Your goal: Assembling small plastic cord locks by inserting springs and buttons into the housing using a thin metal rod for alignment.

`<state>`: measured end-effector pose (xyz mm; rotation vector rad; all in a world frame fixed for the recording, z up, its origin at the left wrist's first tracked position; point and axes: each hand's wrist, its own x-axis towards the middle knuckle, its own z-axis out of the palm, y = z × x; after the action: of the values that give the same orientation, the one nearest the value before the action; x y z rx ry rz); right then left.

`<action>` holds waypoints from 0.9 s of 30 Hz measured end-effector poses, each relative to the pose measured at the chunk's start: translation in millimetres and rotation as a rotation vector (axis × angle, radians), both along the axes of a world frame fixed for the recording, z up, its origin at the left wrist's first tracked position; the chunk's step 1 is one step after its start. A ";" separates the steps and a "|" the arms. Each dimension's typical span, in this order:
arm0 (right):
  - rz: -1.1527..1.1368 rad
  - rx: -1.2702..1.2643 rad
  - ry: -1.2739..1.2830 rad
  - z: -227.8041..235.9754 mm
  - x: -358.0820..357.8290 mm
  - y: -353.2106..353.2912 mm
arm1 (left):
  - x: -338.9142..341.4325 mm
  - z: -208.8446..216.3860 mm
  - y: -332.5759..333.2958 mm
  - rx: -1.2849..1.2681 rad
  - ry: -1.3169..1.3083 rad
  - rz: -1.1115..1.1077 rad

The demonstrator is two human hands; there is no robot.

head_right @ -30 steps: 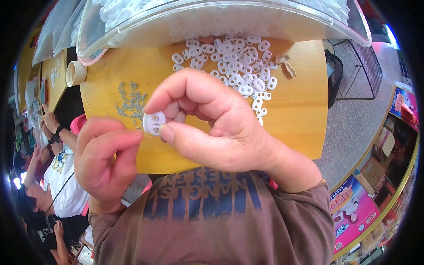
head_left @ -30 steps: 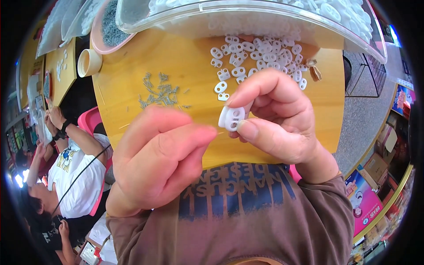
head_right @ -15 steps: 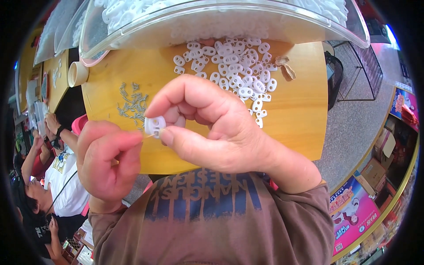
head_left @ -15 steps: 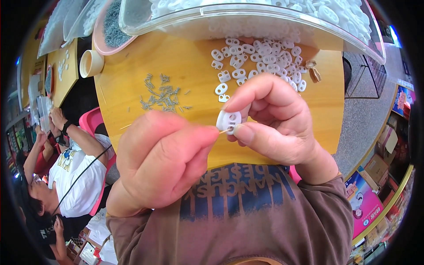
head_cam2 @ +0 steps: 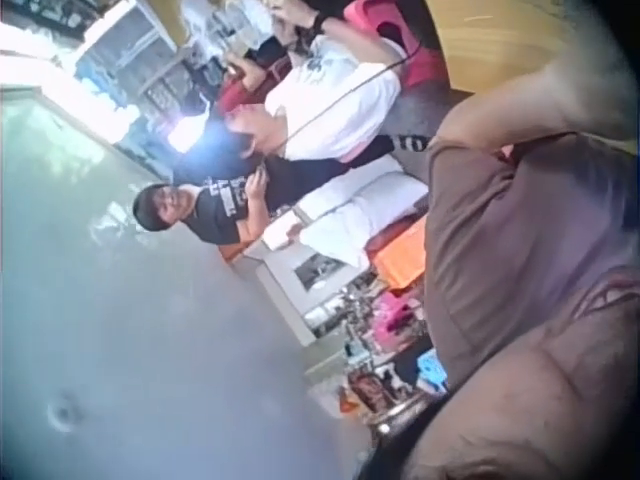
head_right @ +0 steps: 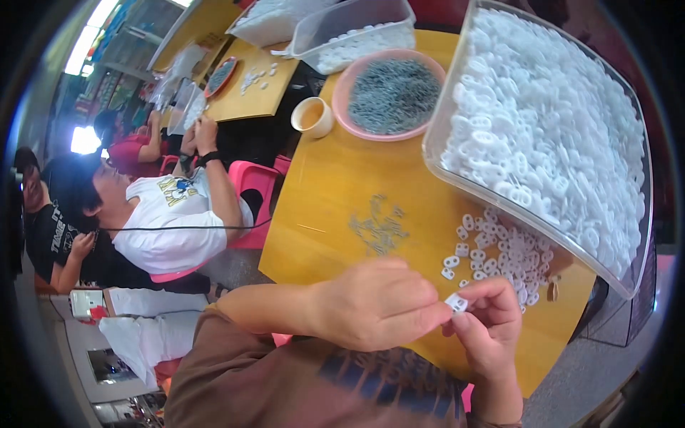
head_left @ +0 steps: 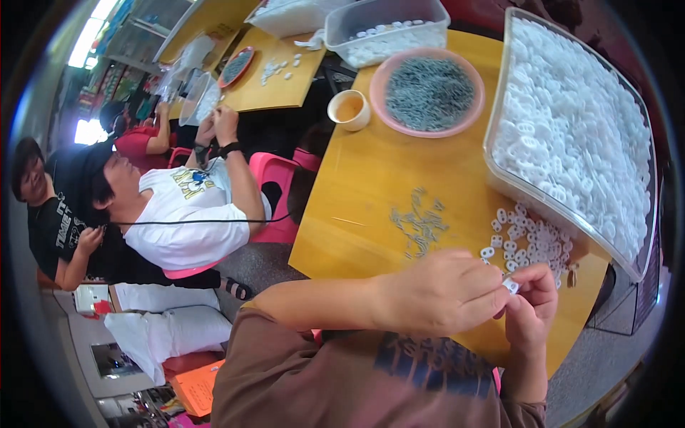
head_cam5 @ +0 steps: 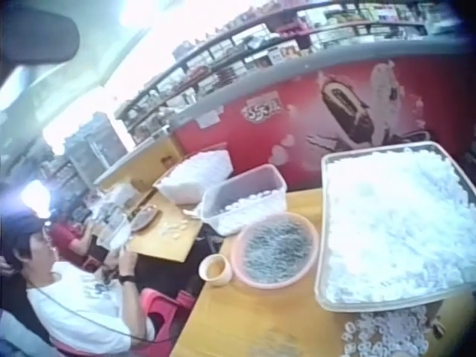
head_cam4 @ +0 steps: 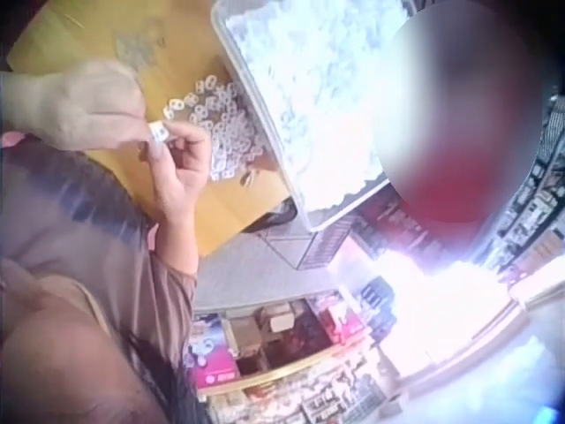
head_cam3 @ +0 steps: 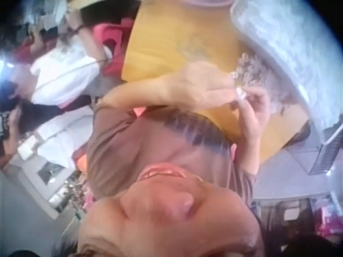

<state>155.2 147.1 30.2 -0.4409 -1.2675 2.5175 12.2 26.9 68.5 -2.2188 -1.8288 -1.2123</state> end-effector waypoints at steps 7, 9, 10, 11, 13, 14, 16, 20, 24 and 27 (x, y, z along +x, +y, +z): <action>-0.082 0.055 0.028 -1.3 -6.8 -8.1 | 4.0 -2.4 -7.5 0.062 0.107 0.085; -0.095 0.074 0.015 -2.6 -10.4 -9.7 | 2.7 -3.8 -8.2 0.071 0.114 0.105; -0.099 0.085 0.020 -4.2 -13.6 -11.7 | 1.7 -5.6 -9.5 0.078 0.091 0.122; -0.103 0.096 0.023 -4.6 -16.2 -13.3 | 0.8 -7.1 -10.8 0.086 0.068 0.138; -0.097 0.075 0.019 0.4 -19.1 -16.5 | -0.6 -8.2 -13.1 0.091 0.047 0.159; -0.093 0.050 0.022 3.3 -19.7 -17.4 | -0.8 -7.6 -14.2 0.093 0.033 0.178; -0.084 0.053 0.008 6.4 -20.5 -17.8 | -0.9 -6.8 -16.9 0.082 0.042 0.194; -0.073 0.061 -0.027 5.0 -19.4 -19.4 | -3.6 -3.7 -22.1 0.049 0.020 0.215; -0.040 0.086 -0.031 6.1 -21.5 -22.9 | -4.2 -5.8 -29.5 0.040 0.004 0.200; -0.032 0.080 -0.034 5.5 -22.1 -24.9 | -4.8 -6.3 -32.2 0.036 -0.011 0.194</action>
<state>133.1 122.3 35.6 -0.4828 -1.3569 2.4335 7.4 -5.3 62.2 -1.9659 -1.9548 -1.2130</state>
